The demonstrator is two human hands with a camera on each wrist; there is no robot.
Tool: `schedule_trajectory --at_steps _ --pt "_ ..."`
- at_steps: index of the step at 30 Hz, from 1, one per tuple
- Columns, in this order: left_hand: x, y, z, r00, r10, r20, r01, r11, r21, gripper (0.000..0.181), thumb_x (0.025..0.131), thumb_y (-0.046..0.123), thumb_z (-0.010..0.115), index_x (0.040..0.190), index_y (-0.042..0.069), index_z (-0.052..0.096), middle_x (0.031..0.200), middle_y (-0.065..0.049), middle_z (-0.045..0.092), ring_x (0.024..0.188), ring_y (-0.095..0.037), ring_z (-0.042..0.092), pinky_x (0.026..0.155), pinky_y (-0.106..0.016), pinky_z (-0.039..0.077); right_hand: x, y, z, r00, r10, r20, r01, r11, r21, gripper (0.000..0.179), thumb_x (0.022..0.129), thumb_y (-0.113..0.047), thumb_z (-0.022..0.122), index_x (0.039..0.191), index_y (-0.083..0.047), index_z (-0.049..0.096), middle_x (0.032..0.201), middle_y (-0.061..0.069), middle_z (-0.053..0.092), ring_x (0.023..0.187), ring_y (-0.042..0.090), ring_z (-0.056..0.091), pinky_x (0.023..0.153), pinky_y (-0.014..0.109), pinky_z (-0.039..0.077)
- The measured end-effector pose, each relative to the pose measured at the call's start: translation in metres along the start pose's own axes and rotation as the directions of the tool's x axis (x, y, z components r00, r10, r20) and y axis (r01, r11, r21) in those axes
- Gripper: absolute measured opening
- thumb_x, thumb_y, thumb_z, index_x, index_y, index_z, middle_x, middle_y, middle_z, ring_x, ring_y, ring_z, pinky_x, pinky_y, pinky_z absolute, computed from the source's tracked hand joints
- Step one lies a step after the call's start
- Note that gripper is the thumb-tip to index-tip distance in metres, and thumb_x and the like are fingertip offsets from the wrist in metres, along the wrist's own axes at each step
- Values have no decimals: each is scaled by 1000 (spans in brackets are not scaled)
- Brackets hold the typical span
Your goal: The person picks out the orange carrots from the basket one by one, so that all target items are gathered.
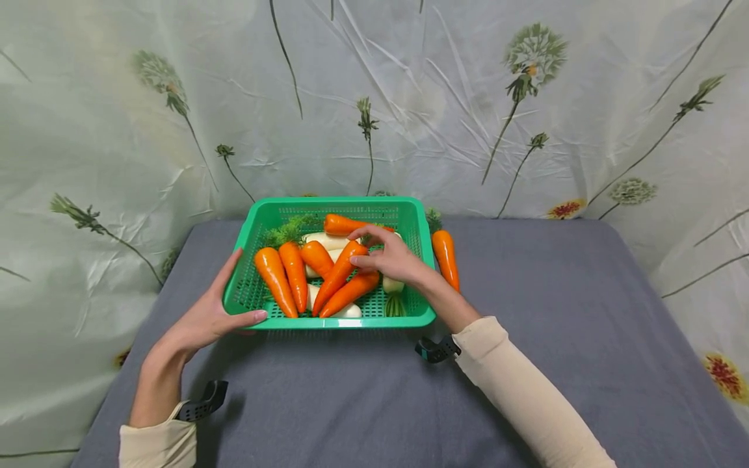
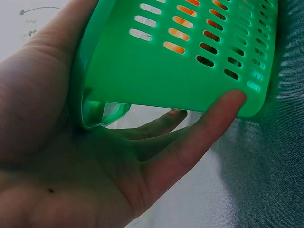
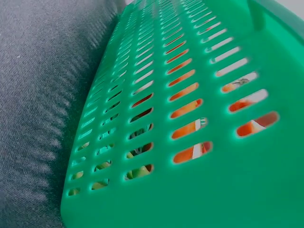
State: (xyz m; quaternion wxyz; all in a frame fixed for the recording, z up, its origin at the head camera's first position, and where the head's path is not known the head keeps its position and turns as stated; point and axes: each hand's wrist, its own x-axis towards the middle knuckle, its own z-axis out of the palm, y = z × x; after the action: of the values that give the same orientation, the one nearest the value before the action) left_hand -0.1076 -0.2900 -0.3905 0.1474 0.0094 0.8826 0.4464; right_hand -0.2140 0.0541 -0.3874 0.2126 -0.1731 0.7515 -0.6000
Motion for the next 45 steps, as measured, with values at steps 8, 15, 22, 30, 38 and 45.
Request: schedule_trajectory --at_steps 8,15,22,30,38,45 --pt "-1 -1 -1 1000 -8 3 8 1000 -5 123 91 32 82 162 49 -17 172 -26 8 132 -38 46 102 -38 41 0 -2 -4 998 -57 -41 58 998 29 53 100 -14 70 150 -16 54 139 16 57 108 33 68 95 53 58" --pt "-1 -2 -1 1000 -1 5 1 1000 -8 122 91 31 82 163 48 -16 172 -26 9 129 -35 49 93 -21 41 -5 -8 -13 988 -133 -77 134 991 7 48 103 -13 66 148 -15 51 135 19 61 108 33 67 97 63 54" --pt "-1 -2 0 1000 0 3 0 1000 -7 122 91 31 81 163 48 -16 171 -26 11 128 -34 49 92 -19 40 -11 -12 -25 983 -151 -104 156 987 37 45 104 -13 63 145 -11 44 128 21 65 106 29 66 96 61 52" --pt "0 -1 1 1000 10 1 -10 1000 -17 122 91 30 81 164 46 -15 170 -26 14 125 -32 52 89 -14 41 -14 -11 -34 985 -143 -94 149 987 60 37 104 -12 63 139 -10 50 131 20 63 103 25 65 91 50 57" --pt "0 0 2 1000 2 18 0 997 -82 122 92 25 81 164 45 -16 168 -29 14 113 -26 60 84 -20 52 -20 -12 -39 987 -125 -97 139 979 149 45 101 -6 65 143 -7 49 140 20 51 110 27 64 85 52 62" --pt "-1 0 4 999 -2 49 12 982 -190 124 92 19 81 164 46 -16 166 -32 14 99 -17 67 78 -35 62 -23 -11 -47 975 -149 -167 180 966 184 44 101 -6 65 142 -5 50 130 17 60 99 20 68 78 40 63"
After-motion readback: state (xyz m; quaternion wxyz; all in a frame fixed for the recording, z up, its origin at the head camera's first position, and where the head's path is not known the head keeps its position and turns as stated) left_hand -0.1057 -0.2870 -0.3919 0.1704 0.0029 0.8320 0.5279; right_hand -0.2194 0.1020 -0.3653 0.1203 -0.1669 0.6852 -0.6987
